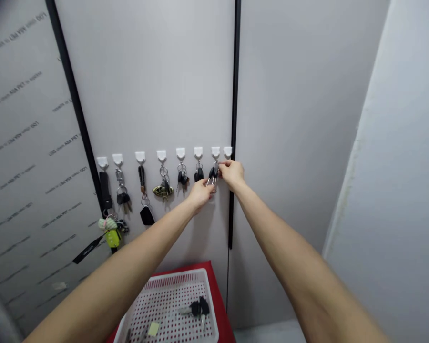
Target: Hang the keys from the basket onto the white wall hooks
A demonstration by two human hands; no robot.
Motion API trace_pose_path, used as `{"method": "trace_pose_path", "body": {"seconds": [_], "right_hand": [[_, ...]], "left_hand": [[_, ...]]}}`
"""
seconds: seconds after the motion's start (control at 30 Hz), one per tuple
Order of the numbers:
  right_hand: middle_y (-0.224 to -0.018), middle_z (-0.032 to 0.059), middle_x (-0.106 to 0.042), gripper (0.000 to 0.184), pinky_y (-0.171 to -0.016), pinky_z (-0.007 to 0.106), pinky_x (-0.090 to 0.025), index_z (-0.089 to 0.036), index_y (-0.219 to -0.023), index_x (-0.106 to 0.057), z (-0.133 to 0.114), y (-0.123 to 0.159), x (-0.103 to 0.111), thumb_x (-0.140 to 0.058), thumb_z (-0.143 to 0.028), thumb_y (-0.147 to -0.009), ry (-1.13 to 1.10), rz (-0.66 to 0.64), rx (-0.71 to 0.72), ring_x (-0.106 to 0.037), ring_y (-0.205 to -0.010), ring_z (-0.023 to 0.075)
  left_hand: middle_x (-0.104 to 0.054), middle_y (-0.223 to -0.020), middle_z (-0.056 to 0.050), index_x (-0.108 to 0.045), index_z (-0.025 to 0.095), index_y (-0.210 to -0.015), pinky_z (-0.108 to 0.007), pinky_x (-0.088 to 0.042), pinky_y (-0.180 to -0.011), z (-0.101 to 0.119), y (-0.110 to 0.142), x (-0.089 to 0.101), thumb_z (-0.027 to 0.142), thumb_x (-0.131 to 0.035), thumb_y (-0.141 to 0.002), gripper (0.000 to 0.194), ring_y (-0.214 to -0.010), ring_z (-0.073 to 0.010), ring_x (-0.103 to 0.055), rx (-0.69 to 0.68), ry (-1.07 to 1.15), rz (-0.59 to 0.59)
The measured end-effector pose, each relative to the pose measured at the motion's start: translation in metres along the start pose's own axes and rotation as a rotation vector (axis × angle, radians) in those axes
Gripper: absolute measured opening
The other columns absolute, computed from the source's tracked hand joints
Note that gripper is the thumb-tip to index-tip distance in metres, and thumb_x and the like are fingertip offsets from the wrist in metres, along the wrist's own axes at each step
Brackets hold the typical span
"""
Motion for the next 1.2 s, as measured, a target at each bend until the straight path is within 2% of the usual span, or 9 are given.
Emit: {"method": "trace_pose_path", "body": {"seconds": [0.1, 0.2, 0.27, 0.4, 0.47, 0.53, 0.67, 0.87, 1.2], "right_hand": [[-0.054, -0.0007, -0.051, 0.018, -0.042, 0.021, -0.04, -0.012, -0.074, -0.053, 0.006, 0.01, 0.014, -0.043, -0.013, -0.059, 0.043, 0.064, 0.059, -0.046, -0.043, 0.0065], [-0.066, 0.0019, -0.055, 0.025, -0.048, 0.023, -0.041, -0.014, -0.083, -0.052, 0.028, 0.047, 0.024, -0.042, -0.016, -0.06, 0.187, 0.08, 0.147, -0.049, -0.052, 0.0086], [-0.07, 0.003, -0.056, 0.022, -0.056, 0.025, -0.041, -0.014, -0.078, -0.054, 0.055, 0.09, 0.012, -0.043, -0.015, -0.06, 0.341, -0.089, 0.171, -0.05, -0.059, 0.0099], [-0.072, 0.0052, -0.059, 0.019, -0.065, 0.025, -0.039, -0.014, -0.073, -0.057, 0.12, 0.214, -0.047, -0.042, -0.014, -0.062, 0.618, -0.784, 0.226, -0.051, -0.067, 0.0119], [-0.077, 0.008, -0.058, 0.018, -0.067, 0.029, -0.038, -0.014, -0.074, -0.058, 0.141, 0.258, -0.061, -0.047, -0.017, -0.06, 0.801, -0.948, 0.292, -0.05, -0.076, 0.0169], [-0.08, 0.0103, -0.057, 0.019, -0.07, 0.035, -0.036, -0.013, -0.074, -0.058, 0.153, 0.279, -0.069, -0.049, -0.021, -0.06, 0.964, -0.988, 0.341, -0.046, -0.083, 0.0218], [-0.082, 0.0097, -0.057, 0.017, -0.074, 0.044, -0.03, -0.014, -0.072, -0.058, 0.172, 0.285, -0.079, -0.043, -0.017, -0.065, 1.092, -1.055, 0.308, -0.044, -0.088, 0.0233], [-0.08, 0.0098, -0.059, 0.018, -0.064, 0.034, -0.038, -0.013, -0.075, -0.058, 0.192, 0.286, -0.076, -0.043, -0.013, -0.065, 1.04, -1.164, 0.115, -0.048, -0.083, 0.0197], [-0.08, 0.0022, -0.059, 0.022, -0.067, 0.033, -0.035, -0.02, -0.083, -0.052, 0.156, 0.26, -0.051, -0.04, -0.017, -0.065, 0.83, -0.936, 0.204, -0.05, -0.077, 0.0169]], "left_hand": [[-0.052, -0.091, -0.009, -0.04, 0.011, -0.102, -0.021, -0.038, -0.059, -0.018, 0.016, 0.008, 0.016, -0.041, -0.066, 0.036, -0.07, -0.0106, -0.052, 0.003, -0.066, -0.009], [-0.051, -0.096, -0.009, -0.037, 0.012, -0.106, -0.022, -0.039, -0.064, -0.054, 0.039, 0.018, 0.016, -0.041, -0.066, 0.04, -0.071, -0.0102, -0.052, -0.014, -0.131, -0.073], [-0.051, -0.098, -0.009, -0.039, 0.012, -0.104, -0.023, -0.039, -0.068, -0.091, 0.061, 0.025, 0.016, -0.041, -0.066, 0.038, -0.074, -0.0109, -0.052, -0.001, -0.203, -0.118], [-0.05, -0.1, -0.011, -0.045, 0.009, -0.097, -0.025, -0.035, -0.079, -0.175, 0.114, 0.035, 0.013, -0.041, -0.064, 0.033, -0.088, -0.0133, -0.048, 0.125, -0.33, -0.211], [-0.051, -0.098, -0.01, -0.046, 0.009, -0.094, -0.026, -0.034, -0.08, -0.208, 0.138, 0.034, 0.014, -0.041, -0.064, 0.031, -0.088, -0.0135, -0.048, 0.181, -0.387, -0.269], [-0.052, -0.097, -0.008, -0.046, 0.011, -0.093, -0.027, -0.035, -0.08, -0.23, 0.157, 0.029, 0.017, -0.042, -0.062, 0.032, -0.087, -0.0143, -0.049, 0.223, -0.458, -0.346], [-0.051, -0.1, -0.008, -0.045, 0.011, -0.095, -0.029, -0.034, -0.081, -0.241, 0.171, 0.012, 0.025, -0.043, -0.06, 0.038, -0.091, -0.0173, -0.047, 0.186, -0.621, -0.463], [-0.054, -0.094, -0.008, -0.045, 0.013, -0.094, -0.031, -0.037, -0.076, -0.232, 0.17, -0.004, 0.031, -0.043, -0.058, 0.041, -0.086, -0.0202, -0.05, 0.102, -0.809, -0.464], [-0.051, -0.098, -0.01, -0.046, 0.013, -0.093, -0.034, -0.031, -0.084, -0.235, 0.162, -0.001, 0.037, -0.043, -0.055, 0.045, -0.091, -0.0217, -0.046, 0.189, -0.563, -0.401]]}}
Point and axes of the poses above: each hand's wrist, its own y-axis away from the middle knuckle, its own x-axis out of the back of the hand, z = x × y, the point moved 10 cm from there along -y, towards the middle knuckle
